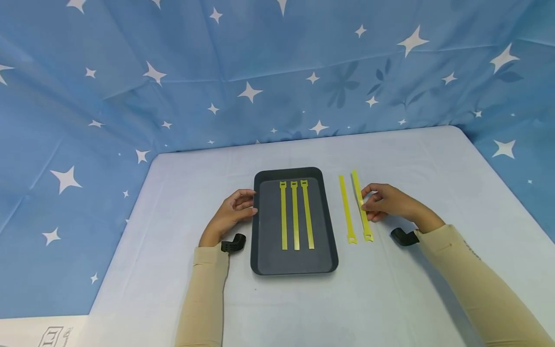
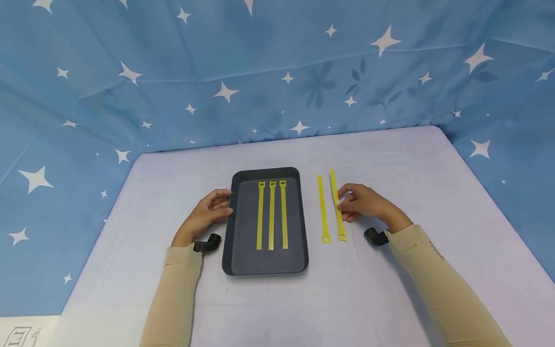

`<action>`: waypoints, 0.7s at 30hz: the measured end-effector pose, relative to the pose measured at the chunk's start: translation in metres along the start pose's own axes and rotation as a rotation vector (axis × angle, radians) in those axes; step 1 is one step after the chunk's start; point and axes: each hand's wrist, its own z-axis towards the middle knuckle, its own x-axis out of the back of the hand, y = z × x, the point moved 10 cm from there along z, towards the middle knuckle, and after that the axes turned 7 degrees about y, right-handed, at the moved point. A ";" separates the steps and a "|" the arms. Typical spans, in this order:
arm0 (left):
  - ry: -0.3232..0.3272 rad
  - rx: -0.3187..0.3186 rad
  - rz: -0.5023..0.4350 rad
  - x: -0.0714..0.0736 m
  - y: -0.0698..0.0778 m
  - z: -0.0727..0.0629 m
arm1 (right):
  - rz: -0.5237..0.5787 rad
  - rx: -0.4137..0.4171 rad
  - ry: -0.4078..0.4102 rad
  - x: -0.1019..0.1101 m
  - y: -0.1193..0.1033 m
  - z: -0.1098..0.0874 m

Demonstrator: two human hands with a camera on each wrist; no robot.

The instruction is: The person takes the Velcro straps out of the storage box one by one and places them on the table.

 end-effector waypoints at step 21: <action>0.001 0.007 -0.004 0.001 -0.001 0.000 | -0.190 0.007 0.092 0.015 -0.010 -0.006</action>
